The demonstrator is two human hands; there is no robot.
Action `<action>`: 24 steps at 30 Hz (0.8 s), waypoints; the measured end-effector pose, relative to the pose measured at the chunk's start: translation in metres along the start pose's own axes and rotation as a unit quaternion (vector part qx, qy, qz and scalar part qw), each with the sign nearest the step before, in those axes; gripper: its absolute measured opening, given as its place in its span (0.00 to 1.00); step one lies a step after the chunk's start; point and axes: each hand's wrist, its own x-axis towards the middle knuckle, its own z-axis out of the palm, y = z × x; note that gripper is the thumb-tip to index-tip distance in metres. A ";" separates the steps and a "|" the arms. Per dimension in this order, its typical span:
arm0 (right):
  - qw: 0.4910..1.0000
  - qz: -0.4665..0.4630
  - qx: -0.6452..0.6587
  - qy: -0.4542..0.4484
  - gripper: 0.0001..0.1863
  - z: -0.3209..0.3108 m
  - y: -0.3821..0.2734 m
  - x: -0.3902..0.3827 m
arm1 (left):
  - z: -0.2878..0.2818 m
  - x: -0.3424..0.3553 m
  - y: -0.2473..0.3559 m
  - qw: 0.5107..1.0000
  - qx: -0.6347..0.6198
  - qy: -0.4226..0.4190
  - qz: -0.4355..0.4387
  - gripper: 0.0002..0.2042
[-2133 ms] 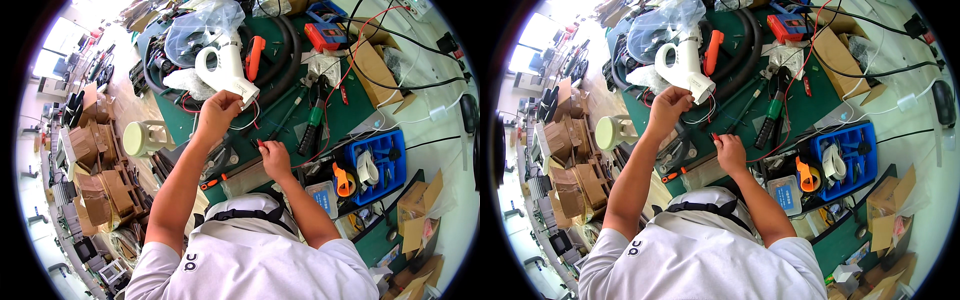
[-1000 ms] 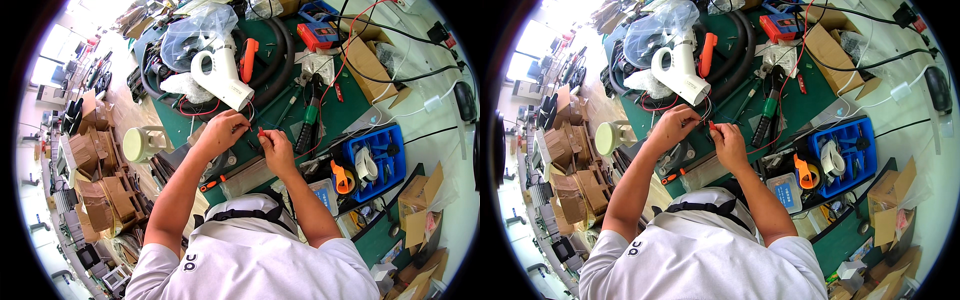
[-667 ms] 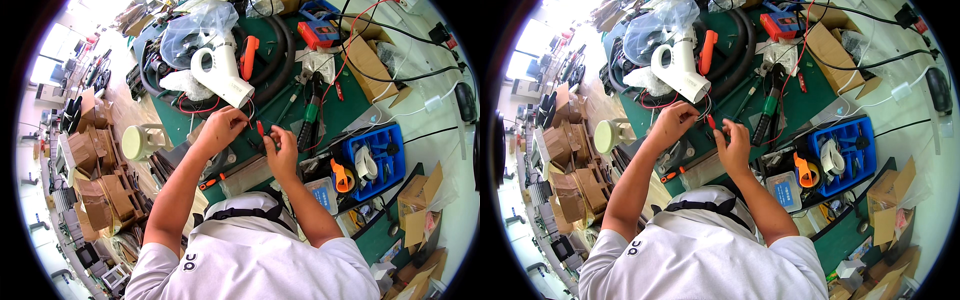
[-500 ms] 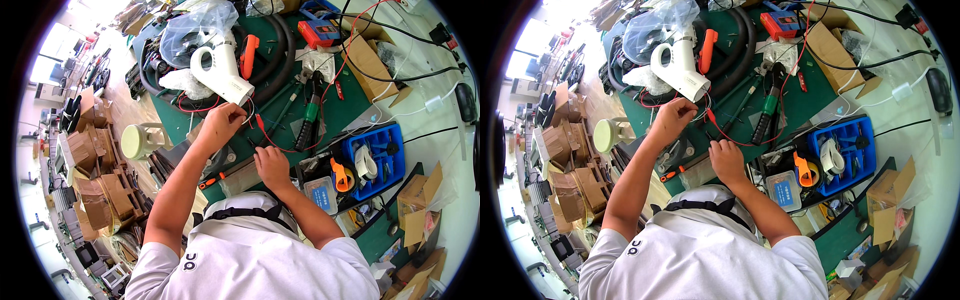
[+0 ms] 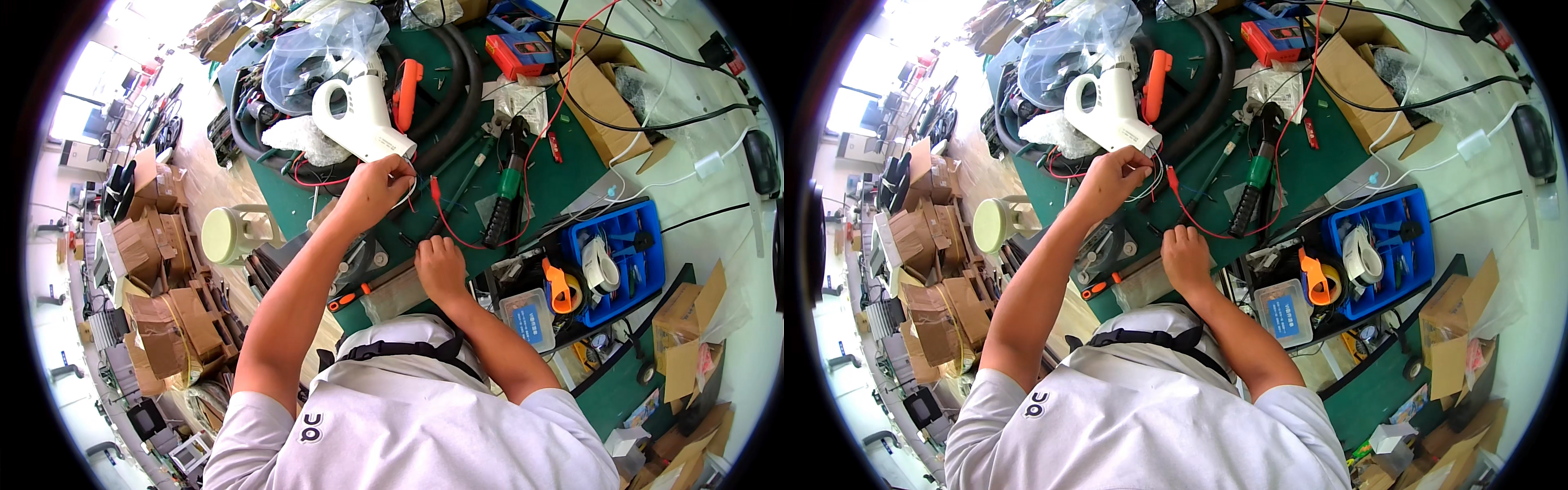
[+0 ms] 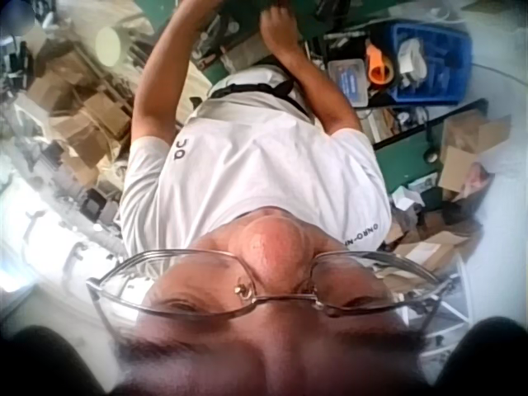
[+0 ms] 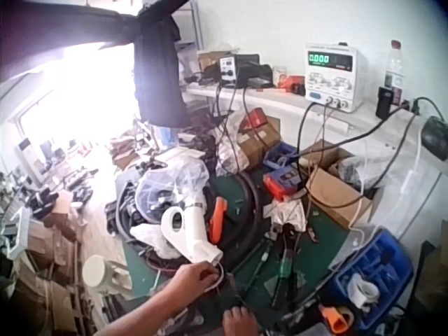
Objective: The person handles a white plastic housing, uses a power screwdriver to tighten a screw, connects wires to a digital multimeter, and adjusts a benchtop power supply.
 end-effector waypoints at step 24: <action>0.930 0.145 0.294 0.166 0.10 -0.054 -0.011 0.005 | -0.008 0.007 0.016 0.999 0.018 -0.021 -0.038 0.08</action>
